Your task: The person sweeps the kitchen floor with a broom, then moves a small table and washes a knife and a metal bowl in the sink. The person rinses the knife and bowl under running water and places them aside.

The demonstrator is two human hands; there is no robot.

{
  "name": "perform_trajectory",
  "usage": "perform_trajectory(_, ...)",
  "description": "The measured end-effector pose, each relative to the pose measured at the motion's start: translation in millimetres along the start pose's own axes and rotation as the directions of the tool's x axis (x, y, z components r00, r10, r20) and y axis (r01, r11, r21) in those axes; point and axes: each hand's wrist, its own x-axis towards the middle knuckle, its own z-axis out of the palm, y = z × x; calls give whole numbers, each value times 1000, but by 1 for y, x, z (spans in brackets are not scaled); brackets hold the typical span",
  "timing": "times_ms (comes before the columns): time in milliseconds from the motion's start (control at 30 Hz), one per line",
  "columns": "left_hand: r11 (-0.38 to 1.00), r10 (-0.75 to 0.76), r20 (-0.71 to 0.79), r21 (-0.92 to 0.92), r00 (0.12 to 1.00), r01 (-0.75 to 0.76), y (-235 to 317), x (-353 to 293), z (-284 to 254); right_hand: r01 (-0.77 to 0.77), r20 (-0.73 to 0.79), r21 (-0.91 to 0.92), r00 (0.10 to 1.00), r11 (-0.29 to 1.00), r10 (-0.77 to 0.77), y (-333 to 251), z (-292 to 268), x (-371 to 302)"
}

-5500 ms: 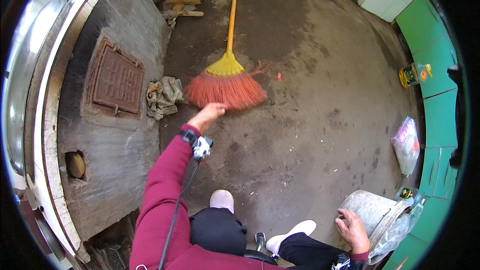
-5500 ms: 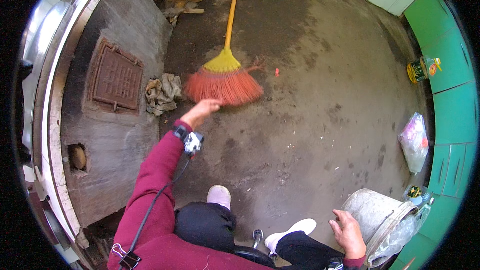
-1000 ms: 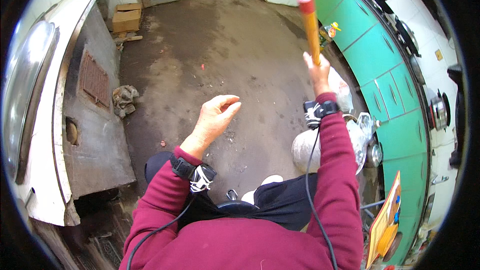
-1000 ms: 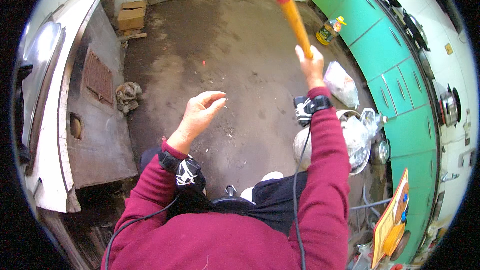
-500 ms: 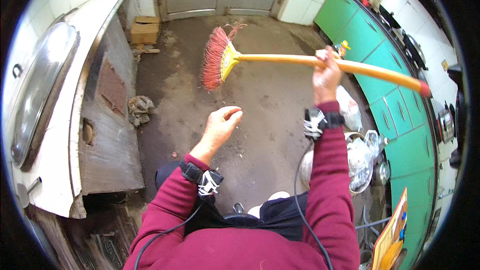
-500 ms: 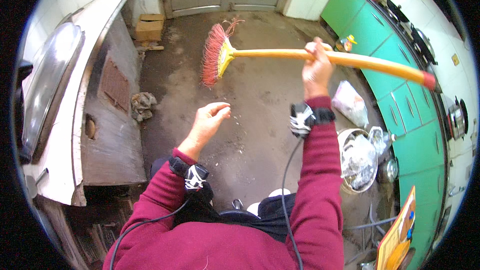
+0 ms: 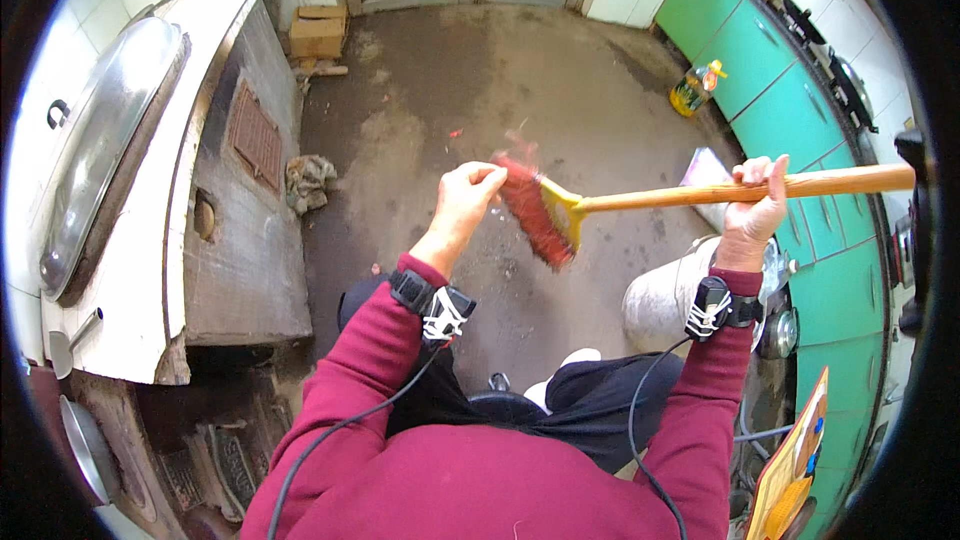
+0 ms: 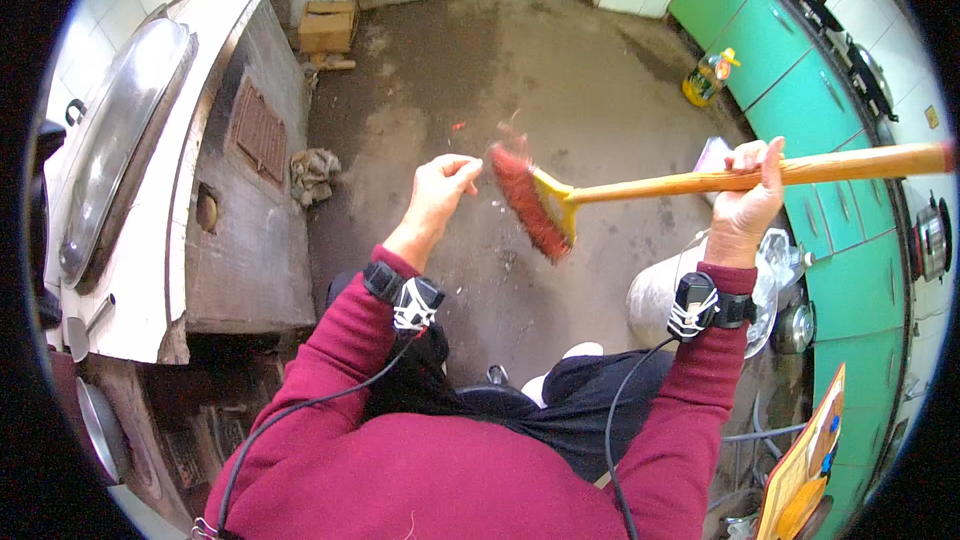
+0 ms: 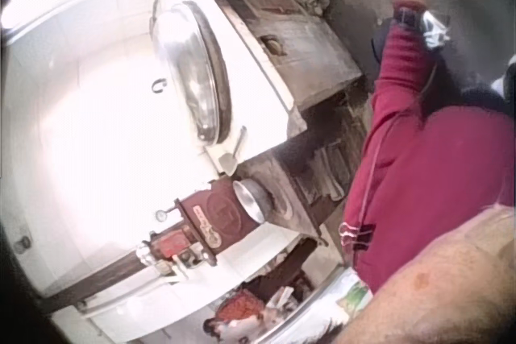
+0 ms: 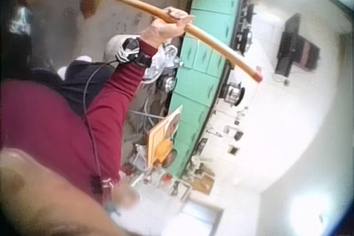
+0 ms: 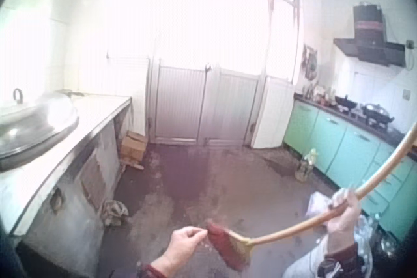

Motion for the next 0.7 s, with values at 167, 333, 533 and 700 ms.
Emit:
perform_trajectory(167, 990, -129, 6, -59, 992, 129, 15, -14, 28, 15, 34, 36, 999, 999, -16, 6, -35, -7)
perform_trajectory(333, 982, -136, 30, -124, 990, 139, 32, -33, 44, -13, 43, 71, 999, 997, 10, 20, -55, -1)
perform_trajectory(533, 972, -210, -42, -115, 977, 204, 43, -70, 45, 13, 101, 78, 995, 997, -21, 21, -55, -13)
perform_trajectory(700, 972, -193, -223, -176, 955, 156, 46, -118, 13, -22, 174, 189, 985, 982, -11, 10, -38, -21)
